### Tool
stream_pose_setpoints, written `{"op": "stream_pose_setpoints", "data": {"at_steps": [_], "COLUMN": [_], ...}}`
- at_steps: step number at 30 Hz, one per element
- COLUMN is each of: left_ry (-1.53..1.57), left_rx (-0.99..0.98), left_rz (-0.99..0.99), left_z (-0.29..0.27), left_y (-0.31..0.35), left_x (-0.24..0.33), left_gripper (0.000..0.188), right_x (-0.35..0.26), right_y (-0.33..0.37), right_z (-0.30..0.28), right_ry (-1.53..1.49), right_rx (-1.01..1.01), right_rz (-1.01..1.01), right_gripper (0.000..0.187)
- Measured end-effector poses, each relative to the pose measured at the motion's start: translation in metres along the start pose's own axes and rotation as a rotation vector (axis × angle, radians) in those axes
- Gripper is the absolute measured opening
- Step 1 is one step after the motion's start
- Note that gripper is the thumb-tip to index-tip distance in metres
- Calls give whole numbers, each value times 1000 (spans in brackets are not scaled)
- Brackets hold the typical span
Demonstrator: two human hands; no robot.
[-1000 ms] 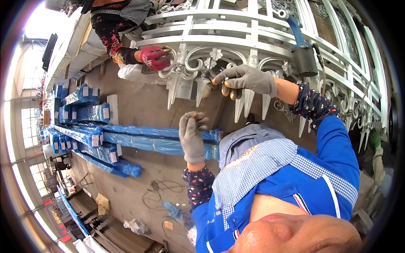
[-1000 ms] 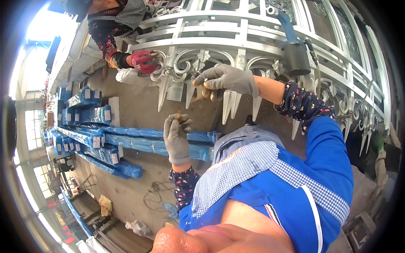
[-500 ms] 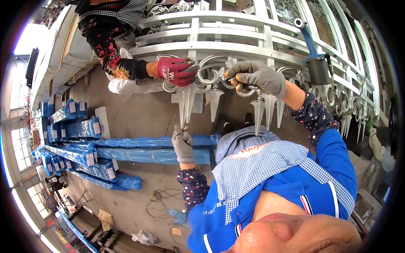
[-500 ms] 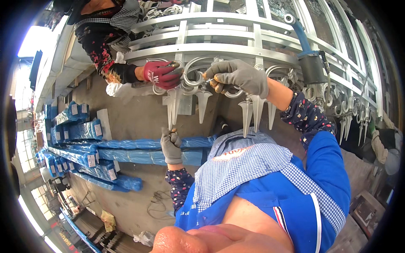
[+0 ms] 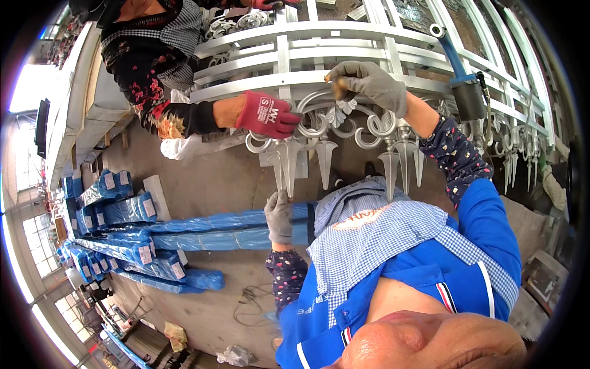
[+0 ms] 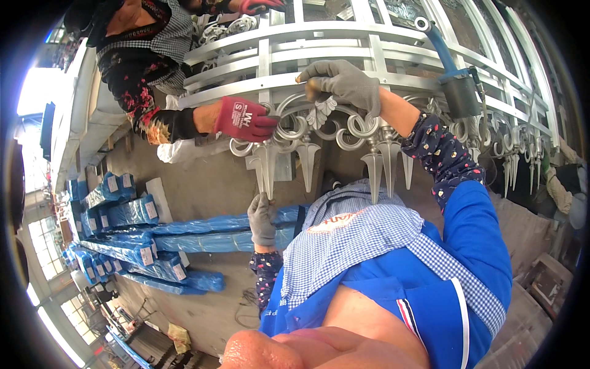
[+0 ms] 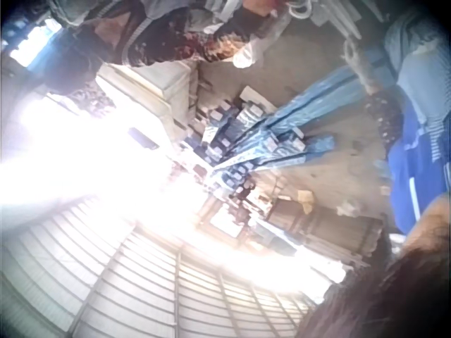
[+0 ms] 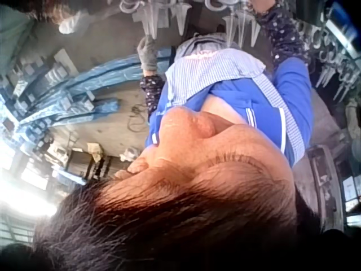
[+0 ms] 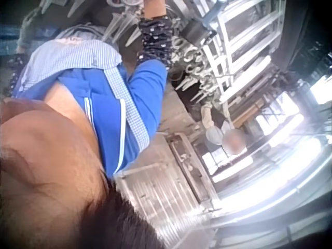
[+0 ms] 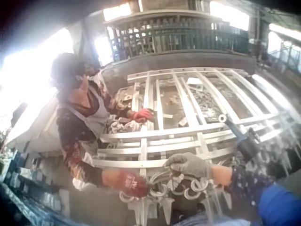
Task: The person uses a pneumatic drill to fasten decorative metal components onto a large white metal gate frame. They hold the gate steady with one hand while operating the tool with the other, working alongside a coworker who is also assembling parts of the gate.
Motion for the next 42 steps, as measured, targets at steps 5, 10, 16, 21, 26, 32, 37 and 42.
{"op": "stream_pose_setpoints", "data": {"at_steps": [5,10,16,21,26,32,37,42], "left_ry": [122,221,360,330,177,44,41,18], "left_rx": [13,-18,-64,-120,-36,24,31,46], "left_rz": [3,-41,-137,-99,38,56,101,119], "left_z": [5,10,10,17,41,43,45,45], "left_y": [4,4,29,48,37,28,29,28], "left_x": [-2,-7,-26,-20,21,26,27,26], "left_gripper": [28,31,38,44,35,29,29,29], "right_x": [6,8,-4,-7,-5,6,12,3], "right_y": [-28,-66,-85,-88,-100,-112,-114,-110], "right_z": [14,30,33,29,34,46,50,60], "right_ry": [-30,250,358,319,569,515,699,1025], "right_rx": [31,33,128,163,144,141,142,114], "right_rz": [75,-7,3,-107,-345,-175,-262,-395], "right_gripper": [26,22,19,16,14,12,16,14]}}
Point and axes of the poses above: each hand's wrist, its own y-axis away from the middle knuckle, its own z-axis out of the palm, x = y × z, the point moved 5 cm from there along -y, towards the middle knuckle, and after that the axes turned 7 degrees about x, right-handed, at the moved point
